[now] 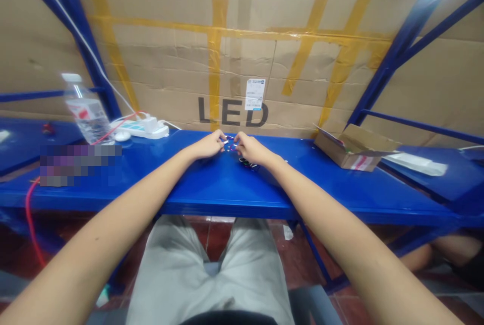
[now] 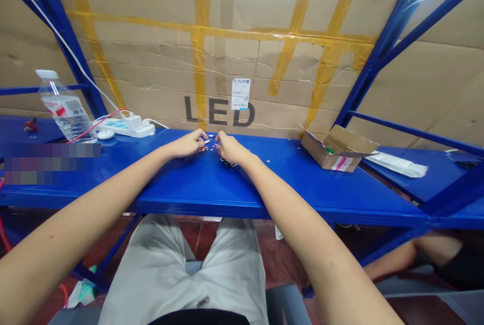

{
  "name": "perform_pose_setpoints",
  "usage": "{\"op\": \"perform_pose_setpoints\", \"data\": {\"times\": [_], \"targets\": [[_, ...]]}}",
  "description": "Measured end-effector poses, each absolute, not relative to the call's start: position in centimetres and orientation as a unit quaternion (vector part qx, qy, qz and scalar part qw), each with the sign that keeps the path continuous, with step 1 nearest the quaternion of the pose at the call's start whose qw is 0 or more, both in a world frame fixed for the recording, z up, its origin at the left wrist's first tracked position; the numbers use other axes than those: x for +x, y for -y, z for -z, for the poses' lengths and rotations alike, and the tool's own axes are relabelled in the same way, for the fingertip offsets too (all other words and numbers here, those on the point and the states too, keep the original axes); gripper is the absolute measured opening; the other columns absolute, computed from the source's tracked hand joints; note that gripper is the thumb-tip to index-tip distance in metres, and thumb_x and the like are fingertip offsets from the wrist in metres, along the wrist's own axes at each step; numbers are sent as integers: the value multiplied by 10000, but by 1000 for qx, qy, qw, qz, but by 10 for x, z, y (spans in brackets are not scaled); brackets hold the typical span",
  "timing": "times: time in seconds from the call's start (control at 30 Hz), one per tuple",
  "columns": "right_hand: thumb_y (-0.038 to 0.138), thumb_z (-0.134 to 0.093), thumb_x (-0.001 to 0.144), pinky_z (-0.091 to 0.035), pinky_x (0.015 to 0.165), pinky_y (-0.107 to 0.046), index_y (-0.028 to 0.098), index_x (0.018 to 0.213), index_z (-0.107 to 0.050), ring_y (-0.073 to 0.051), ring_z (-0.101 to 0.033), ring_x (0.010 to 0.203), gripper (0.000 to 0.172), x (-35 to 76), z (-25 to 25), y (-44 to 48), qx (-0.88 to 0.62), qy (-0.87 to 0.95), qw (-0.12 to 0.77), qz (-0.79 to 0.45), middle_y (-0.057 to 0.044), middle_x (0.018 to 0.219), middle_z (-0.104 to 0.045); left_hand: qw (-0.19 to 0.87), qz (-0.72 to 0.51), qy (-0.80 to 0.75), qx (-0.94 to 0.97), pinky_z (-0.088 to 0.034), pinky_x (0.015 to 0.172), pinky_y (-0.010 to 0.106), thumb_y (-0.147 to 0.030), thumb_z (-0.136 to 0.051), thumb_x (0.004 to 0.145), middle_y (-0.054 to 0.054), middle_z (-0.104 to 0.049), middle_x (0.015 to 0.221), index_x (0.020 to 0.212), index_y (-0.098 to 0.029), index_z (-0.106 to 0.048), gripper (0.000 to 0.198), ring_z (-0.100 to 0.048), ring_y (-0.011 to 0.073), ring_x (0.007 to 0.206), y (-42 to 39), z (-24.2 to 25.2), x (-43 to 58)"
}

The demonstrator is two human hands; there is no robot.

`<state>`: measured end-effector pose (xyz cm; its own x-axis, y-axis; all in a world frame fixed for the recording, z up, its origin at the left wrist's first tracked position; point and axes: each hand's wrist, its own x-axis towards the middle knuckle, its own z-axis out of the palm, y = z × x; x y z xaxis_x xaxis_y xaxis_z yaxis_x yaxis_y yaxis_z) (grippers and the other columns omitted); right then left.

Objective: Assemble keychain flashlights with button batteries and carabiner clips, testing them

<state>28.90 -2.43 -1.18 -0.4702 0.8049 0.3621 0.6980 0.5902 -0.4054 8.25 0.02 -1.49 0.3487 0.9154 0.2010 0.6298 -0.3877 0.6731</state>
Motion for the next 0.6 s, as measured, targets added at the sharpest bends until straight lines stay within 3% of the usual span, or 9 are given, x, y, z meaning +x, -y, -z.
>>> {"op": "perform_pose_setpoints", "data": {"times": [0.13,0.2,0.37,0.6], "targets": [[78,-569,896,-423,680,-235,146,943,-631,-148,-611,734,103,288,14,25,-434,853,264,-120,-56,832,-714,267,-277,-448,807,-461,648,278,-187,-611,792,30,-685,840,1050,-188,-587,259,-602,163,694,-6,13,69],[50,-566,882,-424,676,-231,147,881,-649,-140,-608,709,127,287,13,27,-435,858,248,-112,-55,825,-719,245,-281,-413,831,-478,692,284,-207,-628,779,35,-686,865,1004,-182,-608,226,-617,167,745,-7,11,63],[43,-546,893,-431,675,-227,138,879,-686,-133,-608,684,170,286,10,30,-427,871,220,-100,-55,820,-724,190,-290,-381,857,-495,791,317,-219,-663,739,38,-698,940,969,-182,-633,235,-642,189,855,-8,10,59],[57,-587,894,-446,753,-228,139,926,-726,-147,-642,800,165,289,8,29,-428,875,215,-71,-63,886,-747,140,-307,-357,871,-506,881,339,-203,-667,748,54,-717,1018,978,-190,-633,233,-656,205,962,-3,7,62]]}}
